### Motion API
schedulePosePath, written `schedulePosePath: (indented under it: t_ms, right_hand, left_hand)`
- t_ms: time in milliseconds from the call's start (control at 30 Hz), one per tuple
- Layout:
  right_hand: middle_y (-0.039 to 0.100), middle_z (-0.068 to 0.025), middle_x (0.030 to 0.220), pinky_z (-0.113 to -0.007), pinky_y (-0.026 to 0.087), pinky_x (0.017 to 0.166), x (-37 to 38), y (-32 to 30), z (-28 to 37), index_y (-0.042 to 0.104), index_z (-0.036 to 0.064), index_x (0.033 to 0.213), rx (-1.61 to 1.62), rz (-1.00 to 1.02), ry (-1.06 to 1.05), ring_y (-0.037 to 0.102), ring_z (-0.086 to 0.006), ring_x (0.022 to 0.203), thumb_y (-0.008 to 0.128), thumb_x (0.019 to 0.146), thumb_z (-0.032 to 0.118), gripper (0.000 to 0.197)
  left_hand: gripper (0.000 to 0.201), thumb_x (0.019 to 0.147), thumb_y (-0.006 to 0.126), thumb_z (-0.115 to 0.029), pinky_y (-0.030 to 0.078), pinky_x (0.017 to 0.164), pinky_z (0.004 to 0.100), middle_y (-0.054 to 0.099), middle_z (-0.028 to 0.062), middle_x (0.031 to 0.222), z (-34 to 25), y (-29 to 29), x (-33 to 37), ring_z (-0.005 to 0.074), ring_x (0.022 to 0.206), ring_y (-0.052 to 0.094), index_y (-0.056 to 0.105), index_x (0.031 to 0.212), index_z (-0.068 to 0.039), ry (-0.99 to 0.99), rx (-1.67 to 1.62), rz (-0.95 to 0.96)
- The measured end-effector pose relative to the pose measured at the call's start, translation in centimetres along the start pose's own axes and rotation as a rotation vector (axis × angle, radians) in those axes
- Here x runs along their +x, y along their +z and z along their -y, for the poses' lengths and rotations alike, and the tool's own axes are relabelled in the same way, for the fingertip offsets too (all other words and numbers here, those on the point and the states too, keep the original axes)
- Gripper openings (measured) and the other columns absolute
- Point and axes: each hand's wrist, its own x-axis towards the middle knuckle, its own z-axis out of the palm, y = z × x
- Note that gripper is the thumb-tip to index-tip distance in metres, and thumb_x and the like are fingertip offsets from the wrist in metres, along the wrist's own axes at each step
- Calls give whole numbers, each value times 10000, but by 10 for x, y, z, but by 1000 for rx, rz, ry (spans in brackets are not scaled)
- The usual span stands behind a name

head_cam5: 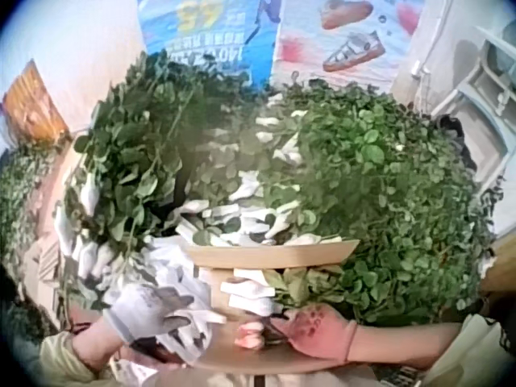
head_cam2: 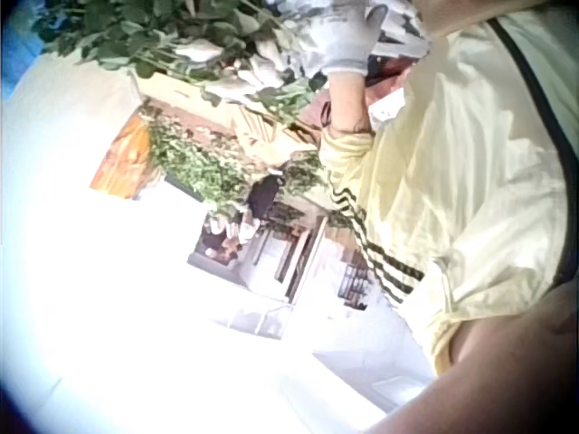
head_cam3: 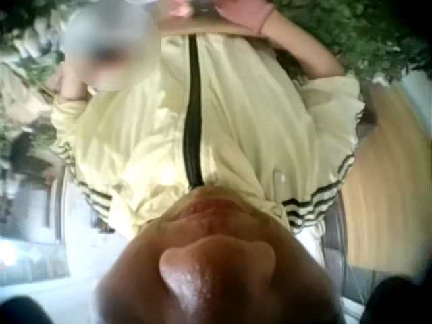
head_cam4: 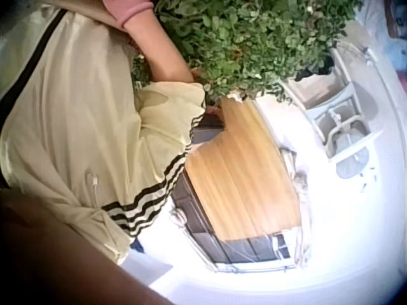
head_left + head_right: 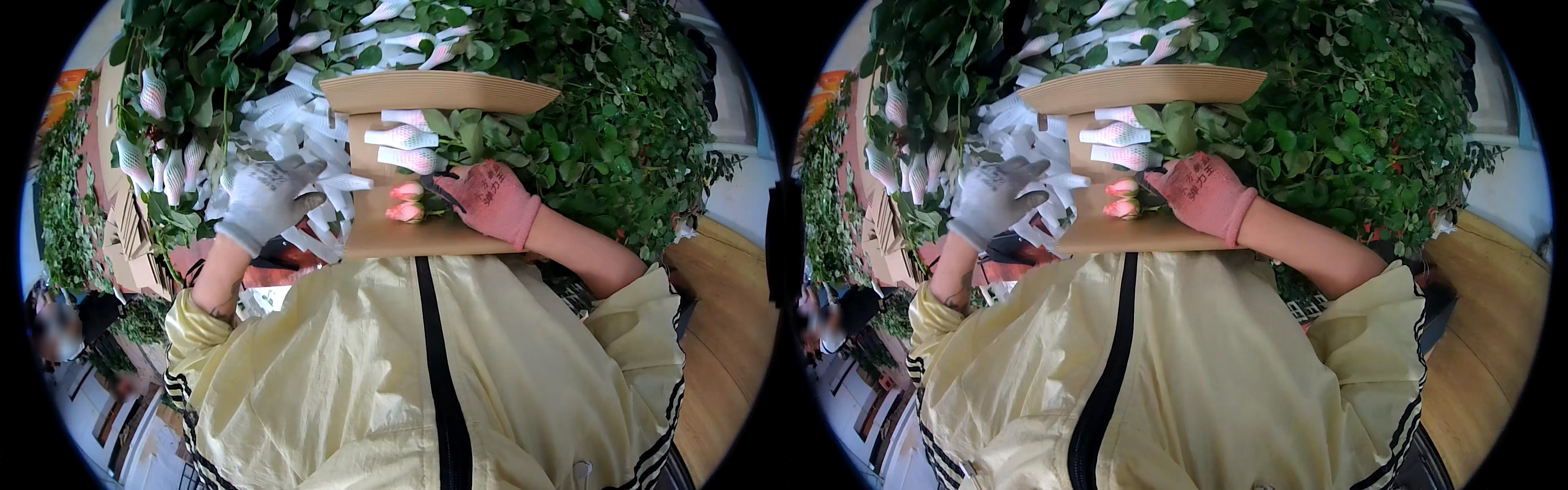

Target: The person selects several roses, aligns them together, and wraps them in a piece of brown cardboard using a stapler.

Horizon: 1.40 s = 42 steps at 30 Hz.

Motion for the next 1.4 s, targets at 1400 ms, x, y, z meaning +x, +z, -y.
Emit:
schedulePosePath:
  t_ms: [1400]
  right_hand:
    - [551,-129,1026,-379,471,707,13,16,-10,563,109,1135,-43,-133,86,583,-262,843,551,736,168,404]
  left_hand:
    - [151,747,624,-153,489,593,332,611,44,845,-2,11,10,230,719,612,634,890,-107,-104,-15,-184]
